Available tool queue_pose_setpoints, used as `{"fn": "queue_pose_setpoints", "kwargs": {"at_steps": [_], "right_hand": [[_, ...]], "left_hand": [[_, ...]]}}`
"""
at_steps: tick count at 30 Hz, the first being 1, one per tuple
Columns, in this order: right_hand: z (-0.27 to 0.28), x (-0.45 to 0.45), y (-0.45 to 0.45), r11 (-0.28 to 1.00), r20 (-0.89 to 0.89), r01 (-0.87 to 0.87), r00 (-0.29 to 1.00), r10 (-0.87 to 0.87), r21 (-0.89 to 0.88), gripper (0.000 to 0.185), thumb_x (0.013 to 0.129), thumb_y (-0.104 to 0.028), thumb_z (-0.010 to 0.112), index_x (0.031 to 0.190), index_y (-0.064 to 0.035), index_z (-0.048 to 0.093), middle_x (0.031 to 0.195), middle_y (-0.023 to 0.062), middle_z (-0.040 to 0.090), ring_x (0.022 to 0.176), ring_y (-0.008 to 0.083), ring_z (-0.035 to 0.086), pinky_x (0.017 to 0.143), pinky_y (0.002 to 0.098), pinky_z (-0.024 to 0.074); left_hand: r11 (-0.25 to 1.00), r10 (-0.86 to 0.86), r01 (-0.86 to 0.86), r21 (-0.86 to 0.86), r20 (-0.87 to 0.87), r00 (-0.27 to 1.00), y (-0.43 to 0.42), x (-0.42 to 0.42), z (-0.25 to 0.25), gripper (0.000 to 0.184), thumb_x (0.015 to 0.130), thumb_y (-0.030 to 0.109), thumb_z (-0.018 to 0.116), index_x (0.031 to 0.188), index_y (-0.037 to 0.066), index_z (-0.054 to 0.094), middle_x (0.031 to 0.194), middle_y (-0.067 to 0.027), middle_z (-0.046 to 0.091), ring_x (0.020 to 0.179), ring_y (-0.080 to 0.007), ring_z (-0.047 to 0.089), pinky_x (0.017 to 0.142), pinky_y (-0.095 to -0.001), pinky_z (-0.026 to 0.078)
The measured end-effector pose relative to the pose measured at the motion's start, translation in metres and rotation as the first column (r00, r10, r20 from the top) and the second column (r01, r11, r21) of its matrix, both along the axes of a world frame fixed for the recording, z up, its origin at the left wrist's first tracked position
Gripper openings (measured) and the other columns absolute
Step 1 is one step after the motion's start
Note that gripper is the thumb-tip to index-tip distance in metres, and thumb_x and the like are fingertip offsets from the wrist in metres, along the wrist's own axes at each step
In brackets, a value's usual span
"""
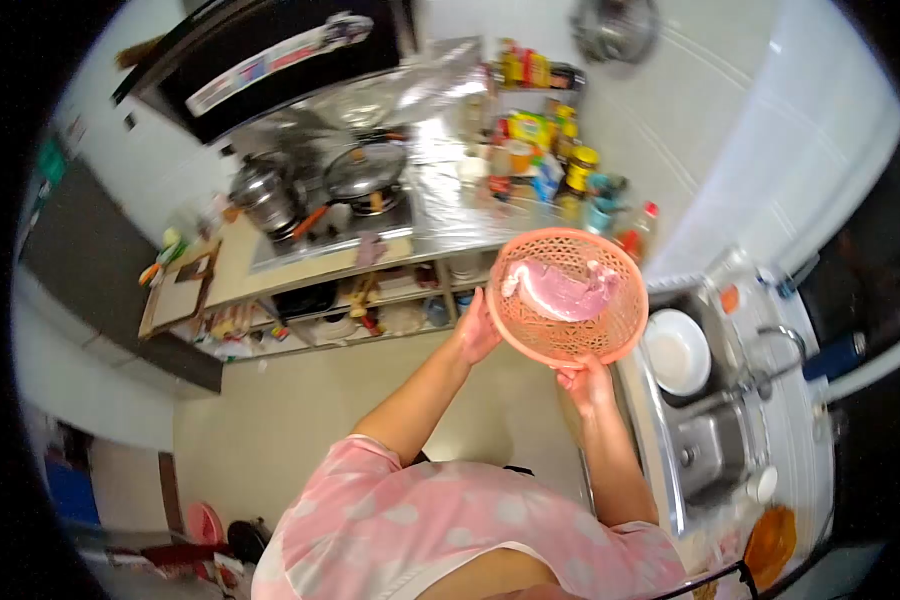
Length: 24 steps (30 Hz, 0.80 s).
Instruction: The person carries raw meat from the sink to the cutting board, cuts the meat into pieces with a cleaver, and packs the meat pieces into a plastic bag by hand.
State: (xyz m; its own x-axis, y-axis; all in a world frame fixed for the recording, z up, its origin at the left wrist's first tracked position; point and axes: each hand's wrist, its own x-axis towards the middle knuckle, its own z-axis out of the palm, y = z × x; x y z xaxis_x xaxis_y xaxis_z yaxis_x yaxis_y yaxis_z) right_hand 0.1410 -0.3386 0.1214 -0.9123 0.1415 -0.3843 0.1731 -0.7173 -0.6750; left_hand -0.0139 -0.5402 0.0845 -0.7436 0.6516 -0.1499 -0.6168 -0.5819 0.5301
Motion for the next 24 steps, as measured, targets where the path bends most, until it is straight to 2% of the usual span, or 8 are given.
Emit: {"fn": "queue_pose_setpoints", "kwargs": {"at_steps": [3,7,8,12,15,16,19,24], "right_hand": [[0.015,-0.055,-0.089,0.978,-0.053,-0.209,0.977,0.208,-0.009,0.024,0.085,-0.014,0.048,0.107,-0.0046,0.045,0.099,0.0133,0.058,0.08,0.0244,0.062,0.065,0.0356,0.0527],[0.037,-0.12,-0.229,0.918,-0.038,-0.391,0.92,0.389,-0.067,0.031,0.085,-0.013,0.047,0.113,0.002,0.047,0.101,0.0166,0.06,0.077,0.0225,0.061,0.062,0.0321,0.0541],[0.035,-0.134,-0.263,0.89,-0.049,-0.446,0.895,0.443,-0.096,0.034,0.085,-0.012,0.047,0.116,0.0026,0.045,0.102,0.0175,0.06,0.079,0.0238,0.061,0.062,0.0322,0.0544],[0.04,-0.184,-0.394,0.795,-0.035,-0.588,0.807,0.59,-0.148,0.039,0.085,-0.011,0.046,0.121,0.0043,0.04,0.105,0.0192,0.059,0.083,0.0269,0.063,0.063,0.032,0.0554],[0.039,-0.218,-0.475,0.692,-0.038,-0.705,0.704,0.709,-0.154,0.039,0.086,-0.012,0.046,0.121,0.0026,0.039,0.106,0.0205,0.058,0.084,0.0285,0.063,0.066,0.0341,0.0546],[0.036,-0.229,-0.498,0.644,-0.048,-0.749,0.657,0.752,-0.155,0.039,0.086,-0.012,0.046,0.121,0.0017,0.038,0.107,0.0211,0.058,0.085,0.0292,0.063,0.069,0.0353,0.0541],[0.033,-0.254,-0.568,0.597,-0.021,-0.785,0.608,0.794,-0.164,0.038,0.086,-0.012,0.046,0.121,0.0019,0.038,0.105,0.0214,0.058,0.085,0.0289,0.063,0.068,0.0348,0.0541],[0.012,-0.302,-0.666,0.529,0.053,-0.83,0.529,0.847,-0.175,0.034,0.086,-0.012,0.046,0.117,0.0015,0.042,0.104,0.0184,0.058,0.083,0.0261,0.063,0.066,0.0334,0.0546]], "left_hand": [[0.976,0.213,-0.21,0.06,-0.059,0.975,-0.093,-0.01,0.073,0.059,0.094,0.053,0.039,0.134,0.01,0.042,0.136,-0.0076,0.046,0.122,-0.0219,0.046,0.103,-0.0392,0.038],[0.924,0.363,-0.359,0.133,-0.006,0.932,-0.241,-0.034,0.091,0.057,0.093,0.051,0.042,0.131,0.009,0.045,0.133,-0.0067,0.049,0.119,-0.0214,0.049,0.1,-0.0375,0.042],[0.89,0.448,-0.437,0.132,-0.069,0.891,-0.279,-0.039,0.083,0.055,0.093,0.05,0.044,0.13,0.009,0.046,0.132,-0.0071,0.05,0.119,-0.0221,0.049,0.101,-0.0381,0.041],[0.766,0.631,-0.63,0.127,0.036,0.775,-0.436,-0.053,0.028,0.052,0.095,0.044,0.042,0.132,0.007,0.044,0.132,-0.0092,0.05,0.117,-0.0238,0.051,0.099,-0.0391,0.043],[0.619,0.786,-0.777,-0.119,0.099,0.611,-0.526,-0.035,0.018,0.045,0.094,0.047,0.045,0.121,0.012,0.051,0.121,-0.0059,0.057,0.112,-0.0212,0.053,0.096,-0.0376,0.042],[0.571,0.821,-0.797,-0.197,0.135,0.555,-0.548,-0.025,0.021,0.039,0.093,0.046,0.047,0.114,0.013,0.054,0.115,-0.0048,0.06,0.107,-0.0187,0.055,0.091,-0.0347,0.043],[0.426,0.901,-0.854,-0.297,0.227,0.37,-0.607,-0.005,0.005,0.036,0.094,0.044,0.047,0.112,0.014,0.055,0.113,-0.0036,0.061,0.107,-0.0175,0.056,0.088,-0.0323,0.043],[0.311,0.936,-0.893,-0.325,0.27,0.227,-0.682,0.0,-0.017,0.031,0.094,0.042,0.046,0.107,0.015,0.056,0.112,-0.0028,0.061,0.099,-0.0172,0.058,0.084,-0.0332,0.043]]}}
